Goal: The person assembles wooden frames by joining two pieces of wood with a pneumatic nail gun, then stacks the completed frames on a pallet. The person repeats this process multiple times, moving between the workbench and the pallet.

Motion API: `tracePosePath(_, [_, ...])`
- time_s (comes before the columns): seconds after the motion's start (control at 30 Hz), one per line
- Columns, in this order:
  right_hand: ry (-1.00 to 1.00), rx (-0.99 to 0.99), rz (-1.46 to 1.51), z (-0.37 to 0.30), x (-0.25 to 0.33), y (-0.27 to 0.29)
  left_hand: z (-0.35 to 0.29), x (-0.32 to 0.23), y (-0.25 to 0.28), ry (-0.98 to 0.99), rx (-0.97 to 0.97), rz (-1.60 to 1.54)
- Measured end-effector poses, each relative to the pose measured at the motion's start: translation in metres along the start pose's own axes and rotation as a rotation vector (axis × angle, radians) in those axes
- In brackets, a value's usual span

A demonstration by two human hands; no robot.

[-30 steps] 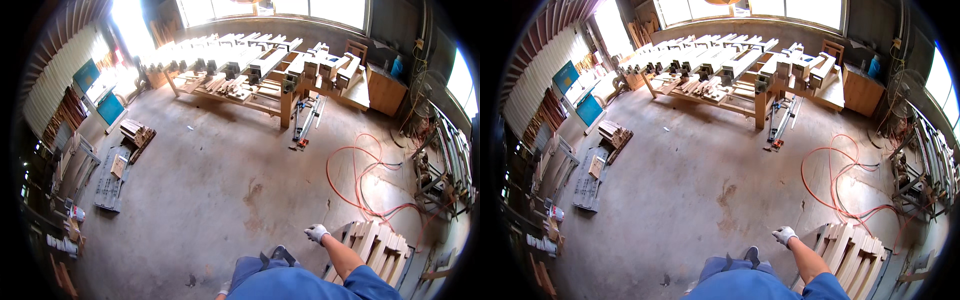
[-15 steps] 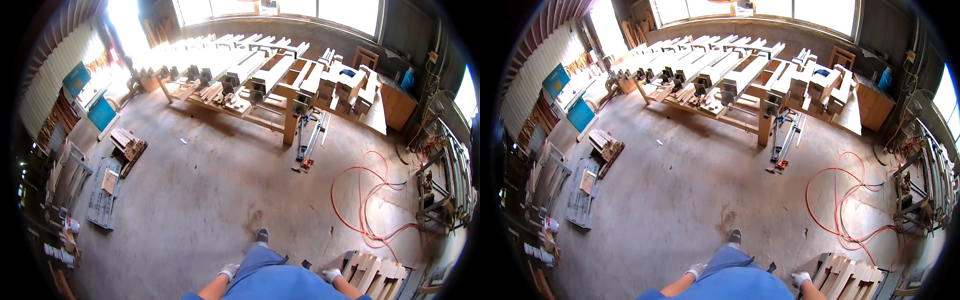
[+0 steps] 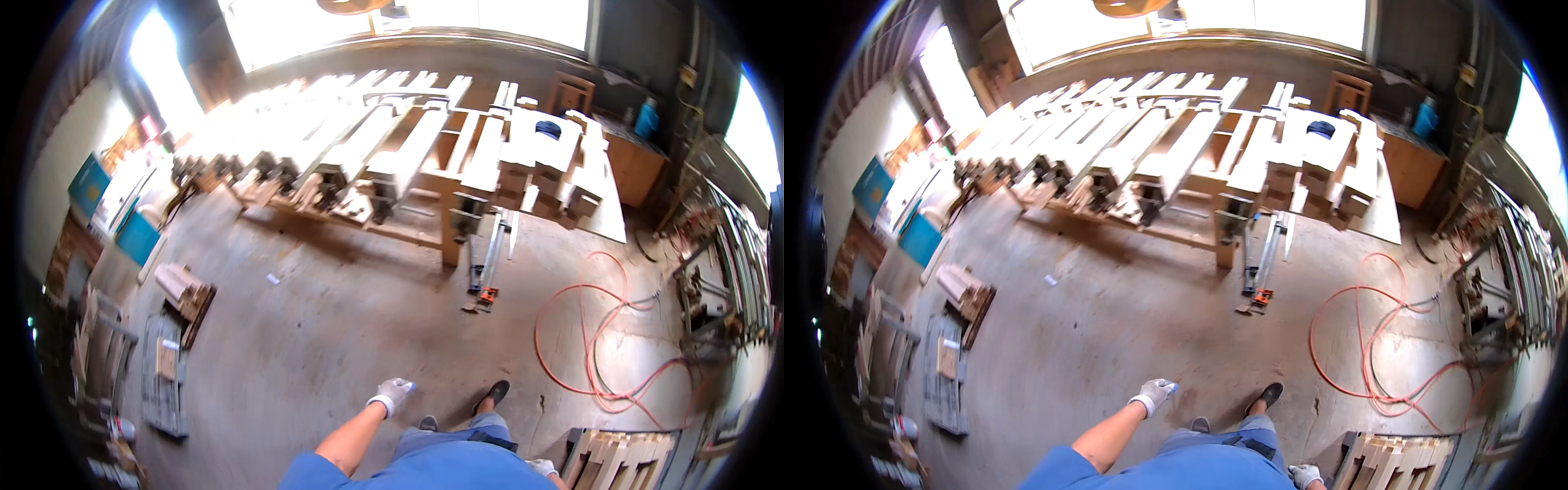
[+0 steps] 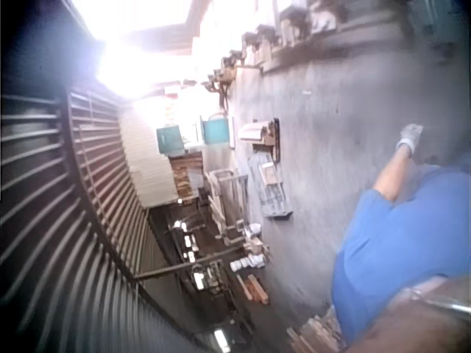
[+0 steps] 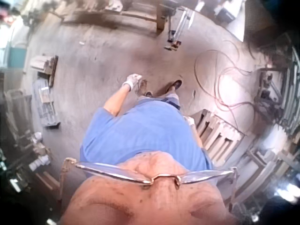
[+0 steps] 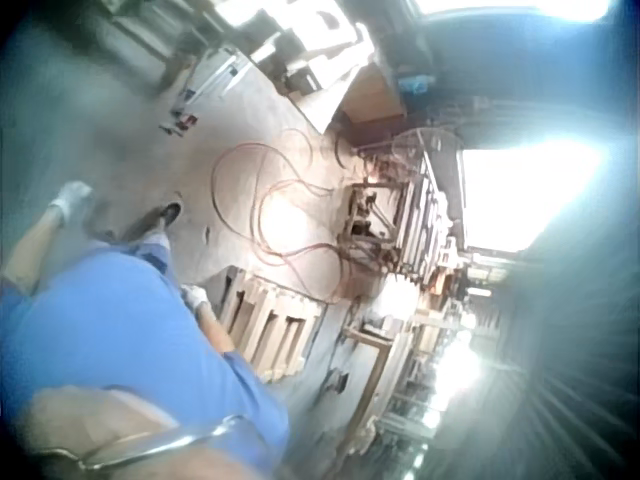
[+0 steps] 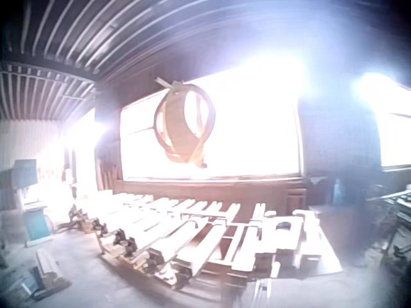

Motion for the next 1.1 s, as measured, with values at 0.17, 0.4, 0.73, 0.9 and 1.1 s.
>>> tracePosePath(0.17, [-0.105, 0.049, -0.063, 0.049, 0.02, 0.075, 0.094, -0.037, -0.054, 0.01, 0.121, -0.27])
tracePosePath(0.4, [-0.512, -0.092, 1.224, 0.084, 0.052, 0.275, 0.126, -0.182, -0.088, 0.051, 0.151, -0.451])
tracePosePath(0.73, [-0.293, -0.425, 1.396, 0.181, 0.021, 0.499, 0.143, -0.401, -0.077, -0.259, 0.132, -0.283])
tracePosePath(0.9, [-0.351, -0.349, 1.522, 0.185, 0.022, 0.505, 0.157, -0.472, -0.082, -0.445, 0.174, -0.27])
tracePosePath(1.1, [-0.451, -0.351, 1.627, 0.2, 0.033, 0.529, 0.156, -0.567, -0.04, -0.533, 0.258, -0.377])
Point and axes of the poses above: each hand's wrist, its own z-axis towards the middle knuckle, its own y-axis out of the back of the hand, x = y × z, the point moved 4 cm from there along z, towards the middle knuckle, and after that the axes turned 4 degrees about -x, right-handed, at the moved point
